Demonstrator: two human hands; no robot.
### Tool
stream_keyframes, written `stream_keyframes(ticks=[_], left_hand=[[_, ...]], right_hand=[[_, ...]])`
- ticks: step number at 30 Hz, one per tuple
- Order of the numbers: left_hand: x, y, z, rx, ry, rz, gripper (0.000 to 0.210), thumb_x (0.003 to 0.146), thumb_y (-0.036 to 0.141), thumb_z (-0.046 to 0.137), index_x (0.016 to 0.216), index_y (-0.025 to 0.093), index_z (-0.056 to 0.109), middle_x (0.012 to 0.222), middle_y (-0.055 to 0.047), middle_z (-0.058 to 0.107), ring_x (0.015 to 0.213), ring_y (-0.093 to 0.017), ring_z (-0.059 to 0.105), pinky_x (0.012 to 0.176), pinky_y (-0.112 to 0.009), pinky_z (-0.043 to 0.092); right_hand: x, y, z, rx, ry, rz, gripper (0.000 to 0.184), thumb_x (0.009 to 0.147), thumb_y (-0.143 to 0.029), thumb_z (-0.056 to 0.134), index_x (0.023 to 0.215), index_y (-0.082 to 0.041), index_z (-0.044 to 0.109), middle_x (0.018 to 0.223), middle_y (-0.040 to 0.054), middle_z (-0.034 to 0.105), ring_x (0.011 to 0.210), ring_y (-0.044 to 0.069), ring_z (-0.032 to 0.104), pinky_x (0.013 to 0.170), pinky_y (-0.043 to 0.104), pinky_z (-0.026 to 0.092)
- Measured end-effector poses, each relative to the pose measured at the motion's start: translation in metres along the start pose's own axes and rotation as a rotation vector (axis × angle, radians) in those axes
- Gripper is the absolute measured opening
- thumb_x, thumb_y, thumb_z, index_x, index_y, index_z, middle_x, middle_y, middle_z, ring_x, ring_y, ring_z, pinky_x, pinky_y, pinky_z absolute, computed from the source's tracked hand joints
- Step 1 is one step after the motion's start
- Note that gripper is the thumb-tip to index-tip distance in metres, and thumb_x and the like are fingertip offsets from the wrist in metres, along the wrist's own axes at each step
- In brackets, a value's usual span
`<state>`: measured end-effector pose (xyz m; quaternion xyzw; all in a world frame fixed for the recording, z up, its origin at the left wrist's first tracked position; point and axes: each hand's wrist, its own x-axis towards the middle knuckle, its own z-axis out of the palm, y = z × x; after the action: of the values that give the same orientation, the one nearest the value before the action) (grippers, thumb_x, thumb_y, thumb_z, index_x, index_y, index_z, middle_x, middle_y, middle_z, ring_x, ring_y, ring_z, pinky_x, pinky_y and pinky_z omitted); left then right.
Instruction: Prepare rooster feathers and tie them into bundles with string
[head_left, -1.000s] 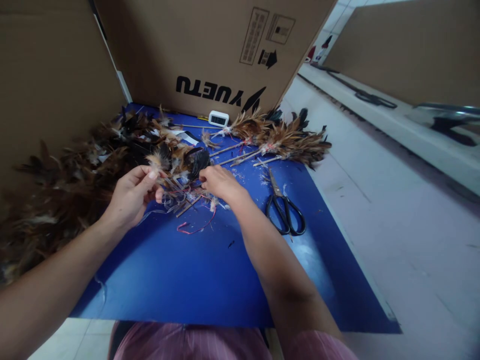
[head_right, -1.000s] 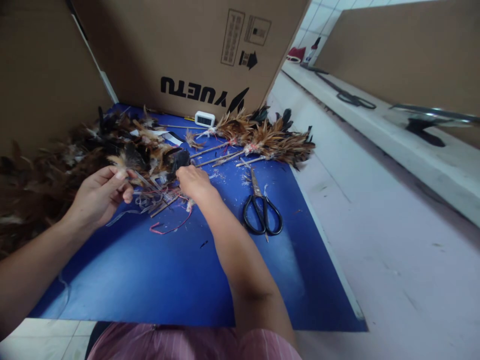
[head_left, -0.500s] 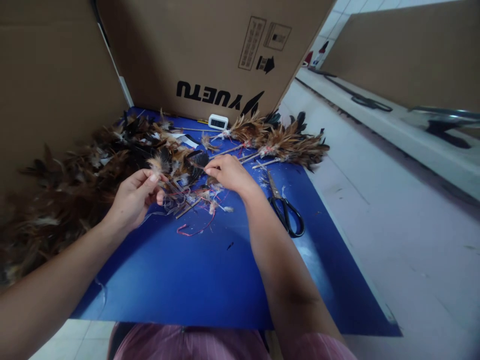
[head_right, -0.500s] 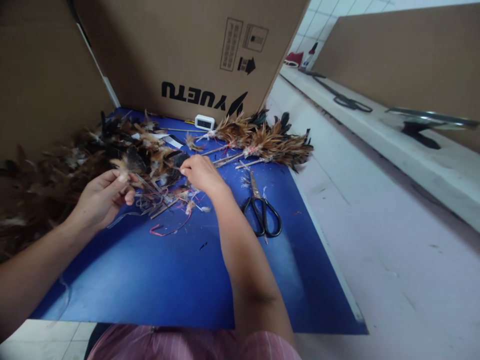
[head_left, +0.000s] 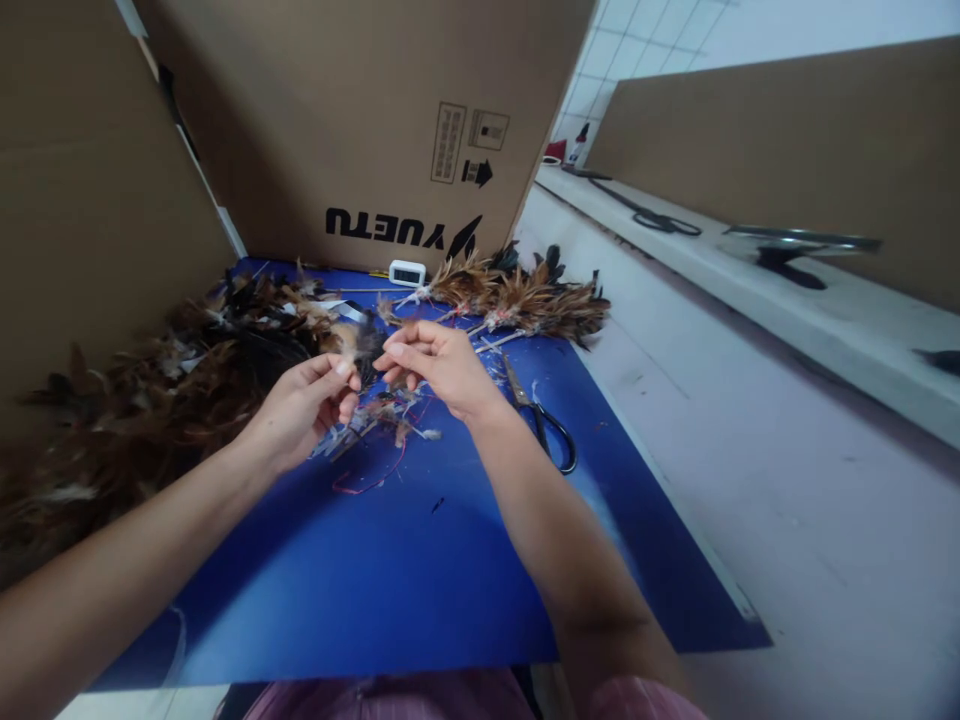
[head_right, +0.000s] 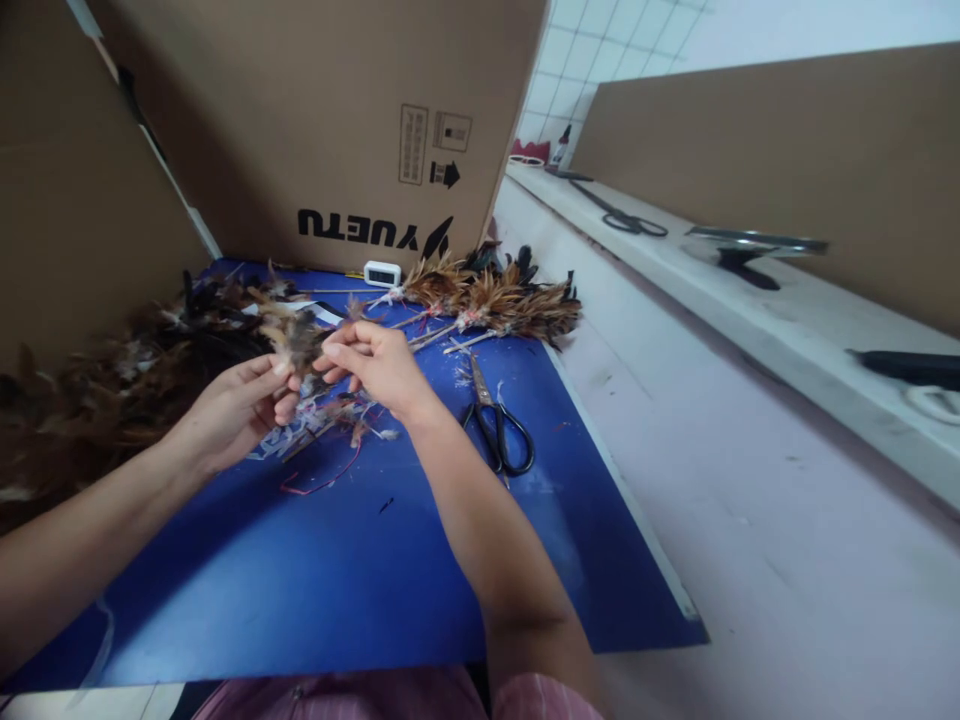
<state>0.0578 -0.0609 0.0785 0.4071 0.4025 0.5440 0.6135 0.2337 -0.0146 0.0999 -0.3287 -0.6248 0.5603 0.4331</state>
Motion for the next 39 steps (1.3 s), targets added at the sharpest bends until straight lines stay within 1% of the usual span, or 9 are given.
stream_keyframes(ticks=[4, 7, 9, 12, 20, 27, 30, 34, 39], left_hand=[[0.010, -0.003, 0.030, -0.014, -0.114, -0.002, 0.024, 0.070, 0.032, 0.077, 0.067, 0.015, 0.059, 0.061, 0.002, 0.056, 0.043, -0.006, 0.047, 0.042, -0.019, 0.038], [0.017, -0.008, 0.047, -0.027, -0.169, 0.024, 0.024, 0.070, 0.033, 0.077, 0.067, 0.016, 0.059, 0.062, 0.002, 0.056, 0.043, -0.006, 0.047, 0.043, -0.019, 0.037], [0.021, -0.010, 0.055, -0.043, -0.170, 0.055, 0.024, 0.071, 0.033, 0.076, 0.067, 0.017, 0.059, 0.062, 0.002, 0.056, 0.044, -0.006, 0.047, 0.043, -0.019, 0.037], [0.024, -0.013, 0.062, -0.061, -0.122, 0.094, 0.023, 0.070, 0.032, 0.076, 0.067, 0.017, 0.059, 0.062, 0.003, 0.056, 0.044, -0.006, 0.047, 0.043, -0.019, 0.038], [0.024, -0.015, 0.057, -0.040, -0.054, 0.203, 0.024, 0.074, 0.033, 0.074, 0.069, 0.015, 0.059, 0.064, 0.002, 0.056, 0.043, -0.005, 0.046, 0.042, -0.018, 0.038], [0.025, -0.022, 0.056, -0.028, -0.016, 0.299, 0.024, 0.073, 0.034, 0.075, 0.070, 0.015, 0.060, 0.060, 0.002, 0.055, 0.044, -0.006, 0.048, 0.042, -0.018, 0.041], [0.027, -0.024, 0.056, -0.018, 0.013, 0.330, 0.026, 0.072, 0.035, 0.076, 0.072, 0.015, 0.059, 0.063, 0.002, 0.057, 0.044, -0.006, 0.048, 0.040, -0.018, 0.040], [0.029, -0.026, 0.055, -0.011, 0.013, 0.359, 0.025, 0.073, 0.034, 0.075, 0.074, 0.015, 0.060, 0.066, 0.001, 0.059, 0.044, -0.006, 0.049, 0.041, -0.019, 0.041], [0.029, -0.028, 0.054, 0.024, 0.031, 0.407, 0.022, 0.075, 0.033, 0.073, 0.074, 0.015, 0.060, 0.065, 0.002, 0.058, 0.043, -0.007, 0.049, 0.040, -0.019, 0.041]], right_hand=[[-0.013, -0.006, -0.014, -0.007, 0.118, -0.132, 0.019, 0.074, -0.034, 0.069, 0.082, -0.017, 0.064, 0.073, 0.0000, 0.065, 0.065, 0.010, 0.060, 0.050, 0.020, 0.043], [-0.019, -0.010, -0.021, -0.041, 0.204, -0.159, 0.020, 0.072, -0.036, 0.071, 0.078, -0.018, 0.065, 0.068, -0.0021, 0.062, 0.061, 0.008, 0.055, 0.051, 0.021, 0.043], [-0.021, -0.013, -0.022, -0.058, 0.246, -0.170, 0.017, 0.074, -0.034, 0.069, 0.077, -0.018, 0.065, 0.069, -0.0021, 0.062, 0.060, 0.008, 0.055, 0.054, 0.022, 0.044], [-0.020, -0.013, -0.021, -0.089, 0.300, -0.194, 0.010, 0.076, -0.028, 0.067, 0.078, -0.018, 0.066, 0.072, -0.0014, 0.064, 0.063, 0.008, 0.057, 0.058, 0.022, 0.046], [-0.012, -0.006, -0.012, -0.205, 0.355, -0.268, 0.009, 0.077, -0.027, 0.066, 0.076, -0.018, 0.065, 0.076, -0.0008, 0.066, 0.068, 0.010, 0.061, 0.059, 0.022, 0.047], [-0.013, -0.003, -0.005, -0.199, 0.362, -0.264, 0.009, 0.078, -0.027, 0.065, 0.077, -0.018, 0.066, 0.071, -0.0018, 0.065, 0.062, 0.008, 0.060, 0.056, 0.021, 0.046], [-0.014, -0.003, -0.003, -0.193, 0.363, -0.269, 0.008, 0.079, -0.025, 0.064, 0.077, -0.018, 0.066, 0.072, -0.0016, 0.065, 0.062, 0.008, 0.061, 0.057, 0.021, 0.048], [-0.014, -0.002, -0.002, -0.186, 0.354, -0.280, 0.007, 0.079, -0.025, 0.064, 0.077, -0.018, 0.065, 0.076, -0.0010, 0.066, 0.062, 0.008, 0.062, 0.059, 0.022, 0.050], [-0.013, 0.001, -0.003, -0.272, 0.394, -0.314, 0.006, 0.079, -0.025, 0.064, 0.077, -0.019, 0.066, 0.079, 0.0000, 0.066, 0.068, 0.009, 0.062, 0.063, 0.023, 0.050]])
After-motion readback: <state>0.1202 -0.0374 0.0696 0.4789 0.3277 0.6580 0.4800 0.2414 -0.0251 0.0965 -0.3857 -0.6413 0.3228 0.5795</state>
